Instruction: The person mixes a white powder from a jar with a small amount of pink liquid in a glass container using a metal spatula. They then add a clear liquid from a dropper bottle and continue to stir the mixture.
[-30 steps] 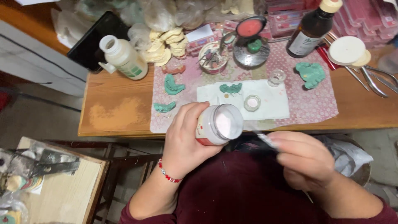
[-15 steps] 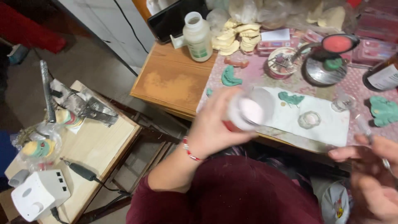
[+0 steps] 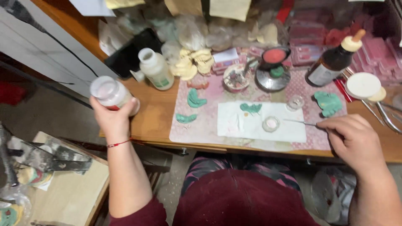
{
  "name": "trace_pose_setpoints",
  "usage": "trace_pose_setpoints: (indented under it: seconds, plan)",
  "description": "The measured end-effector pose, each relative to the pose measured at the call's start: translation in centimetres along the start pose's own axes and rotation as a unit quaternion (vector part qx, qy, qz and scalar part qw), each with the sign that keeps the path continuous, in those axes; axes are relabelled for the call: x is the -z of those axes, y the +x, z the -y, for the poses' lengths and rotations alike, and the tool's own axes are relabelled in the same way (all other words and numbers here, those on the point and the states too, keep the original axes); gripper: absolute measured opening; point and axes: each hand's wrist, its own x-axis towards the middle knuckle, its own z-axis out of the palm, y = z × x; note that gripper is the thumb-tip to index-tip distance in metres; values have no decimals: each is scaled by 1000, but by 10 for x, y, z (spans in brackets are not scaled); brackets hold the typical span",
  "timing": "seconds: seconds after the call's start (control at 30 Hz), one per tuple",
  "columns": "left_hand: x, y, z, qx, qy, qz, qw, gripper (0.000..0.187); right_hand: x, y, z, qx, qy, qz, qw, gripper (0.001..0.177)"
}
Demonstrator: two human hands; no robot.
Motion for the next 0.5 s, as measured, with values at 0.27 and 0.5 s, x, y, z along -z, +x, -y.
trace_pose_setpoints:
  seconds: [0.27, 0.5]
  plan:
    - [16, -5, -57, -81, -13, -68, 994, 98, -10, -10, 1, 26, 18, -85, 996, 22]
    - [-22, 65, -237, -520, -8, -18, 854, 24, -37, -16, 38, 4, 146, -274, 951, 14]
